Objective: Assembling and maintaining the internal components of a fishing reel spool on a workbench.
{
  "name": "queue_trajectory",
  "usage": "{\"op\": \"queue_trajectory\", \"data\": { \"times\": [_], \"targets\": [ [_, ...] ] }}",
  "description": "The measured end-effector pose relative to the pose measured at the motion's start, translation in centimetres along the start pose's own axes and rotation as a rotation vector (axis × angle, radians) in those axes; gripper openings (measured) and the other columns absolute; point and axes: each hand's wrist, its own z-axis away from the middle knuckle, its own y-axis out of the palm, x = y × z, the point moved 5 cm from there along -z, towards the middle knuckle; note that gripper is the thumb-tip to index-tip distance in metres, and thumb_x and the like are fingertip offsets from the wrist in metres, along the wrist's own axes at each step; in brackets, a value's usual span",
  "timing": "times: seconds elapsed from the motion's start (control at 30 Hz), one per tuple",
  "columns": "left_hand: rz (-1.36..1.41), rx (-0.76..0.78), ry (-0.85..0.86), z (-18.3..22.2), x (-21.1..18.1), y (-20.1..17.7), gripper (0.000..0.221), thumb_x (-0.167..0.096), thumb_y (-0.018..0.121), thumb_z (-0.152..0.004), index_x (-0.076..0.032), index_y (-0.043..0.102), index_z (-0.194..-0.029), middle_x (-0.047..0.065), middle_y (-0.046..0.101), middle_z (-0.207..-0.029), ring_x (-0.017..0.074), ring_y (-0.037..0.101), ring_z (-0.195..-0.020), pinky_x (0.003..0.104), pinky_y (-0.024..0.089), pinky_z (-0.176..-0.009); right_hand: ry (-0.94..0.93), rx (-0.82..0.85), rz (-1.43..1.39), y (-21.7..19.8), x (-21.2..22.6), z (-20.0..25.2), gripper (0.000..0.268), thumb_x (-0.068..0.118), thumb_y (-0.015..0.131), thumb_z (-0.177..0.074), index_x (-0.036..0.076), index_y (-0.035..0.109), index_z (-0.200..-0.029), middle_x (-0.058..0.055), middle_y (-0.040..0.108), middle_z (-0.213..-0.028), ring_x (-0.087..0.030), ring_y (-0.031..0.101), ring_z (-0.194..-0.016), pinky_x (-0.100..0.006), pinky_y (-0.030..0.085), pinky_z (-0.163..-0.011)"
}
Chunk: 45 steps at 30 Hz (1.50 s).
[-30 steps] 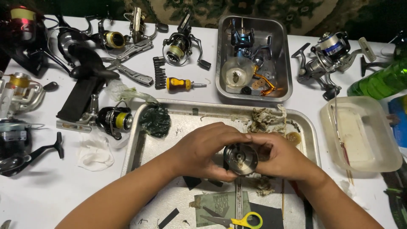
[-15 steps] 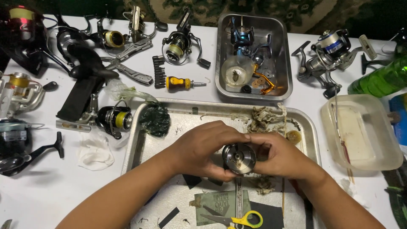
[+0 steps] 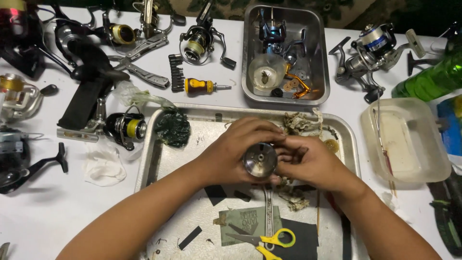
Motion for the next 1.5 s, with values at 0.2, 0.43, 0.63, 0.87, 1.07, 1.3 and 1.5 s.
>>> {"op": "queue_trajectory", "data": {
  "times": [0.2, 0.43, 0.63, 0.87, 1.07, 1.3, 1.5],
  "targets": [
    [0.053, 0.052, -0.167, -1.1, -1.0, -3.4, 0.058, -0.029, 0.087, -0.081, -0.009, 0.061, -0.128, 0.011, 0.070, -0.126, 0.0261, 0.070, -0.116, 0.037, 0.057, -0.104, 0.080, -0.294, 0.590, -2.8, 7.3, 1.8, 0.055, 0.023, 0.071, -0.085, 0.016, 0.063, -0.139, -0.010, 0.079, -0.118, -0.017, 0.079, -0.097, -0.033, 0.065, -0.090],
    [-0.026, 0.300, -0.350, -0.5, 2.6, -4.3, 0.050, -0.026, 0.086, -0.077, -0.021, 0.065, -0.122, 0.003, 0.076, -0.116, 0.0197, 0.072, -0.106, 0.032, 0.053, -0.087, -0.260, -0.024, 1.284, -1.1, 3.1, 2.5, 0.025, 0.028, 0.076, -0.085, 0.018, 0.079, -0.108, -0.003, 0.074, -0.104, -0.023, 0.063, -0.098, -0.040, 0.057, -0.084],
    [-0.025, 0.399, -0.344, -0.2, 2.3, -3.5, 0.054, -0.022, 0.085, -0.074, -0.018, 0.064, -0.124, 0.006, 0.073, -0.123, 0.0241, 0.068, -0.114, 0.036, 0.051, -0.095, -0.294, 0.074, 1.286, 0.3, 1.5, 0.6, 0.025, 0.033, 0.076, -0.088, 0.024, 0.080, -0.111, -0.002, 0.066, -0.102, -0.027, 0.058, -0.093, -0.043, 0.046, -0.062],
    [0.026, 0.407, -0.261, 0.4, 2.8, -2.5, 0.059, -0.020, 0.087, -0.074, -0.015, 0.061, -0.127, 0.008, 0.071, -0.125, 0.0275, 0.067, -0.117, 0.044, 0.052, -0.103, -0.129, -0.169, 0.685, -1.9, 2.0, 1.1, 0.014, 0.021, 0.066, -0.091, 0.011, 0.074, -0.097, -0.003, 0.078, -0.098, -0.017, 0.073, -0.094, -0.034, 0.056, -0.088],
    [0.090, 0.428, -0.273, 0.7, 2.6, -1.2, 0.056, -0.023, 0.085, -0.077, -0.013, 0.060, -0.126, 0.010, 0.070, -0.121, 0.0280, 0.066, -0.113, 0.040, 0.051, -0.098, -0.417, -0.240, 0.756, 1.2, 7.9, 2.3, 0.012, 0.011, 0.074, -0.088, 0.003, 0.076, -0.096, -0.009, 0.079, -0.091, -0.017, 0.076, -0.080, -0.028, 0.061, -0.078],
    [0.172, 0.439, -0.301, 1.0, 2.3, -0.2, 0.045, -0.020, 0.079, -0.078, -0.015, 0.060, -0.119, 0.004, 0.070, -0.108, 0.0235, 0.067, -0.102, 0.033, 0.049, -0.088, -0.633, 0.117, 0.961, 4.6, 7.1, 2.4, 0.030, -0.006, 0.053, -0.094, 0.001, 0.066, -0.120, -0.017, 0.065, -0.112, -0.033, 0.067, -0.098, -0.042, 0.055, -0.087],
    [0.209, 0.424, -0.261, 1.3, 2.4, 0.4, 0.046, -0.016, 0.077, -0.078, -0.011, 0.060, -0.121, 0.008, 0.070, -0.110, 0.0260, 0.067, -0.103, 0.034, 0.048, -0.092, -0.740, 0.091, 1.137, 5.0, 7.5, 1.8, 0.013, -0.005, 0.061, -0.094, -0.002, 0.068, -0.105, -0.016, 0.065, -0.099, -0.031, 0.055, -0.074, -0.043, 0.047, -0.061]
  ]
}}
